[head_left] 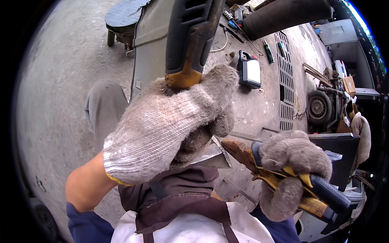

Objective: The person sits on the ground and uses a hammer and pliers to bend and shape the edges of a large metal panel. They repeatedly reposition the panel and apply force to specific areas to adjust its form.

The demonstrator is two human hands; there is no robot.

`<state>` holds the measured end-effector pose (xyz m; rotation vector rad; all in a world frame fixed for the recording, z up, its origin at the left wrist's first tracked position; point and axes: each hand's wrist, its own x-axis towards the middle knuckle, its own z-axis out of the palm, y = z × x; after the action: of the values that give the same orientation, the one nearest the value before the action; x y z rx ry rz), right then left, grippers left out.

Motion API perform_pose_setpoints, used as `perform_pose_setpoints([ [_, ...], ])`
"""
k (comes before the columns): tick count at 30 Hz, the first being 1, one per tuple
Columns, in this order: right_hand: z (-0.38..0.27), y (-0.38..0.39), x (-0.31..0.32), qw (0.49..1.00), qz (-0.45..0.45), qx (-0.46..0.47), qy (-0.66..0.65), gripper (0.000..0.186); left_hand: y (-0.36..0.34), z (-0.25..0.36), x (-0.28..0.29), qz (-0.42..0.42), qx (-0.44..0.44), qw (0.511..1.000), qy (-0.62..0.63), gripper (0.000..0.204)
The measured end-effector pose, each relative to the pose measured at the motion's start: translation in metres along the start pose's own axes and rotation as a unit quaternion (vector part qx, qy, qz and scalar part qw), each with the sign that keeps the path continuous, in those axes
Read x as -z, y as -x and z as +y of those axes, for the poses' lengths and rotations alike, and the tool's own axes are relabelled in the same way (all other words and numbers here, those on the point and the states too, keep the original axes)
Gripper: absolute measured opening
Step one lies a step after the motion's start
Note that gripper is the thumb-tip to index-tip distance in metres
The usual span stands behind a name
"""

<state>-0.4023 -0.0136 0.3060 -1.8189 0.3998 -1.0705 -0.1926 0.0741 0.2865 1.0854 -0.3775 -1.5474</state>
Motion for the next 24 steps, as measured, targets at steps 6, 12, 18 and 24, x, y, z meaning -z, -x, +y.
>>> perform_pose_setpoints([
  [6, 0.025, 0.058, 0.063, 0.975, 0.205, 0.082, 0.025, 0.043, -0.002, 0.0, -0.002, 0.011, -0.023, 0.999, -0.046, 0.035],
  [12, 0.012, 0.002, 0.006, 0.971, 0.023, 0.187, -0.145, 0.04, -0.002, 0.001, -0.004, 0.039, -0.018, 0.994, -0.099, 0.036],
  [18, 0.004, 0.014, -0.002, 0.964, 0.178, 0.18, -0.082, 0.03, -0.013, -0.007, -0.007, -0.003, -0.039, 0.999, -0.028, 0.033],
  [24, -0.003, 0.005, 0.0, 0.969, 0.172, 0.136, -0.109, 0.035, -0.003, -0.013, 0.002, -0.015, -0.141, 0.984, -0.111, 0.035],
])
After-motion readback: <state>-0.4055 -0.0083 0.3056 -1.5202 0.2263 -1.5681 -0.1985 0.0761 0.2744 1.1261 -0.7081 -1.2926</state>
